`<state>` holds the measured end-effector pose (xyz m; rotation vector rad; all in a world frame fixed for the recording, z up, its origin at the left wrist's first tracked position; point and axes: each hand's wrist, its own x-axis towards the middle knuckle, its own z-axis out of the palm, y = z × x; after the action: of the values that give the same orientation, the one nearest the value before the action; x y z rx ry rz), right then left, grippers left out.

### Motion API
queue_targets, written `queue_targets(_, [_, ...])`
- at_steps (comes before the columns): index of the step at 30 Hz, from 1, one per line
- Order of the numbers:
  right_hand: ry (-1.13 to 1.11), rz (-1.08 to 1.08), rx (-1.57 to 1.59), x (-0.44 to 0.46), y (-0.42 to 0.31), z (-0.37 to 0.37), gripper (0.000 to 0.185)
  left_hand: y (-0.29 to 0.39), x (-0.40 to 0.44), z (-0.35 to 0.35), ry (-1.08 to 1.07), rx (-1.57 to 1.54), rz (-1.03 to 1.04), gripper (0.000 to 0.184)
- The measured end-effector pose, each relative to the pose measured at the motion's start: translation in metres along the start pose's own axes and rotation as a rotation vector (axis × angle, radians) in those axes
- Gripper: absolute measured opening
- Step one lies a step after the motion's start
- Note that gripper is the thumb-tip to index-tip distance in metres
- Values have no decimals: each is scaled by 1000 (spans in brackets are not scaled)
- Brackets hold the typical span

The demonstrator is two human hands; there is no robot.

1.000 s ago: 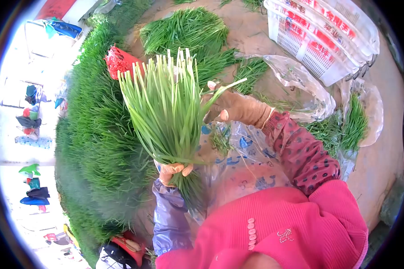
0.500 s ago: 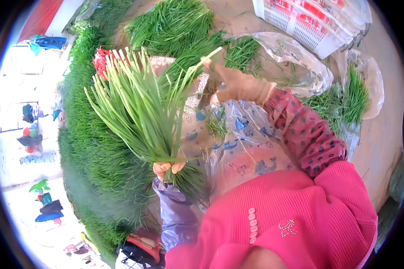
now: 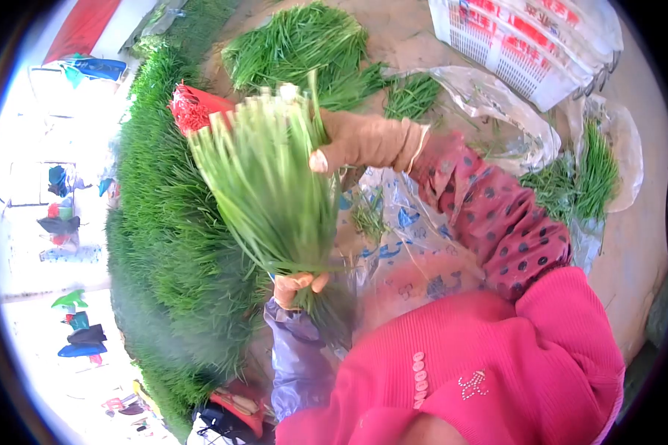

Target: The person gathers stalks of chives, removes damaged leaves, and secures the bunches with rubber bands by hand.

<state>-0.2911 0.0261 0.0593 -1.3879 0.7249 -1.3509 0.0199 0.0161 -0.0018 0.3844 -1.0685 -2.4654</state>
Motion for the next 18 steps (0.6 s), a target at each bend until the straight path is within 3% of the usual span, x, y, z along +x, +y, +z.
queue_targets(2, [-11, -23, 27, -1, -7, 6, 105, 1, 6, 20, 94, 233, -73, 37])
queue_targets(4, [69, -77, 178, -4, 2, 7, 108, -7, 11, 22, 153, 170, -146, 44])
queue_targets(6, [76, -16, 274, -12, 5, 7, 113, -21, 15, 33, 189, 518, -89, 53])
queue_targets(8, [216, 52, 361, -20, 2, 5, 118, -29, 14, 29, 113, 479, -122, 50])
queue_targets(10, [226, 59, 351, -24, 10, -5, 118, -26, 23, 54, 107, 641, -192, 49])
queue_targets(12, [146, 6, 499, -32, 12, -13, 112, -28, 26, 55, 94, 604, -241, 51])
queue_targets(14, [-15, -44, 679, -38, 17, -21, 101, -34, 32, 54, -62, 397, -382, 53])
queue_targets(18, [68, -52, 566, -44, 18, -25, 94, -44, 42, 49, 18, 237, -499, 59])
